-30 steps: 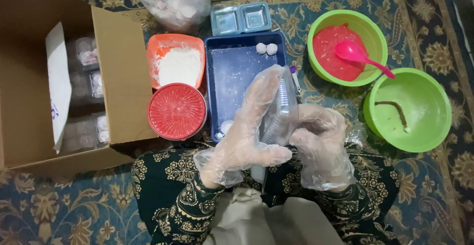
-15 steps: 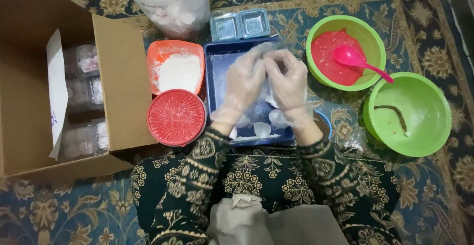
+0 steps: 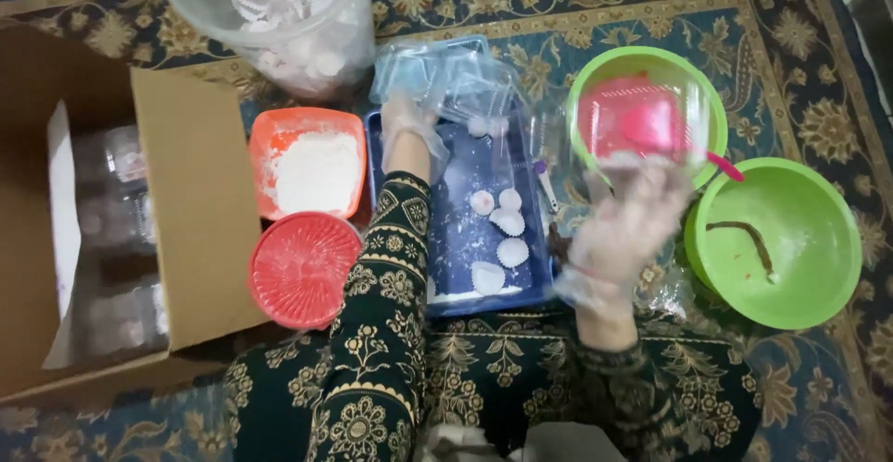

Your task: The person sits on a rug and uses gloved hands to roll small white dough balls in a blue tray, then places them into clear plastic containers. The filled containers are stacked inside a cardboard box. The person also handles a red lid and a container of white powder during the process.

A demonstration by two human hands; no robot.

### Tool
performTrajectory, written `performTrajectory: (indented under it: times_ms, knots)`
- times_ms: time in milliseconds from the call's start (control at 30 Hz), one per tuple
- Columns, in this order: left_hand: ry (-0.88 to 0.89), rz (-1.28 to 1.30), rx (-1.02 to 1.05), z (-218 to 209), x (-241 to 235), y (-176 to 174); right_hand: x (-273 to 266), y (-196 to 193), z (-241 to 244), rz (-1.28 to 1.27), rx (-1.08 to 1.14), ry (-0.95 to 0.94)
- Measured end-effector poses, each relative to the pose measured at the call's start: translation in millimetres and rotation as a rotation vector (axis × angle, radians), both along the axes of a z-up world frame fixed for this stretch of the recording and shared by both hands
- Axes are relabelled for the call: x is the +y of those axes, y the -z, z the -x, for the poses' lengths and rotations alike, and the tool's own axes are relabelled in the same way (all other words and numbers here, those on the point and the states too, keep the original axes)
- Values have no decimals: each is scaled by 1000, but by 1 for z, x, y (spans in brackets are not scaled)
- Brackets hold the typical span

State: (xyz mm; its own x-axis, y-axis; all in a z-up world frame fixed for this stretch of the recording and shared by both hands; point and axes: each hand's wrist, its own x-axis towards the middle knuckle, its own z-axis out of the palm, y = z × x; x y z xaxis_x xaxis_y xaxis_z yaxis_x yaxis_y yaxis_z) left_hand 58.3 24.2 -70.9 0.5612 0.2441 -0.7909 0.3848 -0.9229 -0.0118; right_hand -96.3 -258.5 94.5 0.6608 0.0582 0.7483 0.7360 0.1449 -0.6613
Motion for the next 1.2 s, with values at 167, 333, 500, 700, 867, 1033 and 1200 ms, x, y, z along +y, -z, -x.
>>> performTrajectory:
  times_ms: [167,333,500,700,867,1033,1200]
  knots:
    - [-270,88,-420,7,-19,-62,-24,28,1,-392,651,390]
    - [-1685,907,-671,1,-28,-71,-18,38,-11,-275,616,418]
    - [-2089,1218,-715,2,-33,-77,-10,55,-18,-274,709,360]
    - [-1543,649,-1077,50,-56,-92,0,66,-17,-212,466,79]
    - [-174,1390,-1256,173,-92,-125,25,46,2,-288,745,218]
    - [-61,836,-1338,214,-118,-149,50,37,21,-202,818,55]
    - [-331,615,-1568,206,-82,-79,70,35,19,-35,834,-194]
